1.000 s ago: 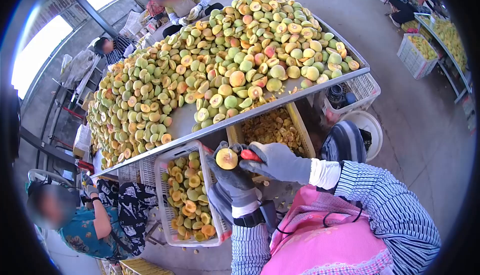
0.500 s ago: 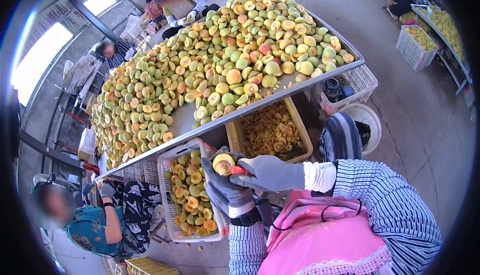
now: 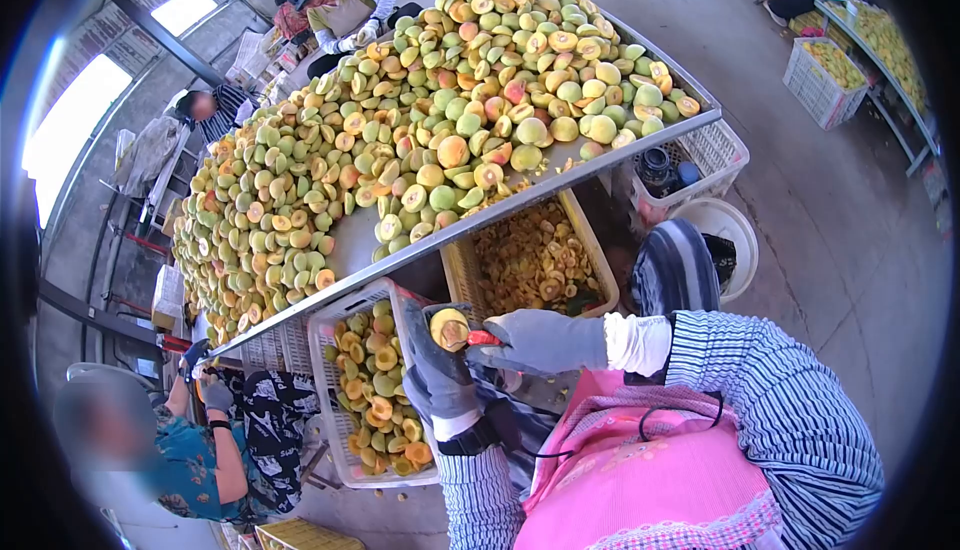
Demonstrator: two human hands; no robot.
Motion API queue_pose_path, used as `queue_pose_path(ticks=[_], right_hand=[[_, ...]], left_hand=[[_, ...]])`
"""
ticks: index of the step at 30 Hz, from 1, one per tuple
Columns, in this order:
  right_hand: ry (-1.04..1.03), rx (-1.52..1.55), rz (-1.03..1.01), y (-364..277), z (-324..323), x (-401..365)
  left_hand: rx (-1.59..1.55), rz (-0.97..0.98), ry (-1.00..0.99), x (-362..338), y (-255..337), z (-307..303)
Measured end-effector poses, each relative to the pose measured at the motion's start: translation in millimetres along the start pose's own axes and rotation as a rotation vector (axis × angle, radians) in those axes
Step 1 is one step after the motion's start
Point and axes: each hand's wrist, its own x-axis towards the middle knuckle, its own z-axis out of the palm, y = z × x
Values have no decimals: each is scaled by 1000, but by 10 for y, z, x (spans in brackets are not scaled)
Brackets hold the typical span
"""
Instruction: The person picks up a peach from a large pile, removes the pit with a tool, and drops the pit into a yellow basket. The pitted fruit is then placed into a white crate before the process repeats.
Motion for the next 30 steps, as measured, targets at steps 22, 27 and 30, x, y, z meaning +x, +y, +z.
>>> queue_pose_path(ticks=[22, 27, 30], right_hand=[[-489, 539, 154, 309, -566, 336], [-118, -135, -206, 631, -705, 554], [83, -596, -116, 437, -774, 507]], left_hand=[[179, 10, -480, 657, -83, 124], [145, -302, -533, 877, -245, 232], [-8, -366, -223, 924, -601, 343]])
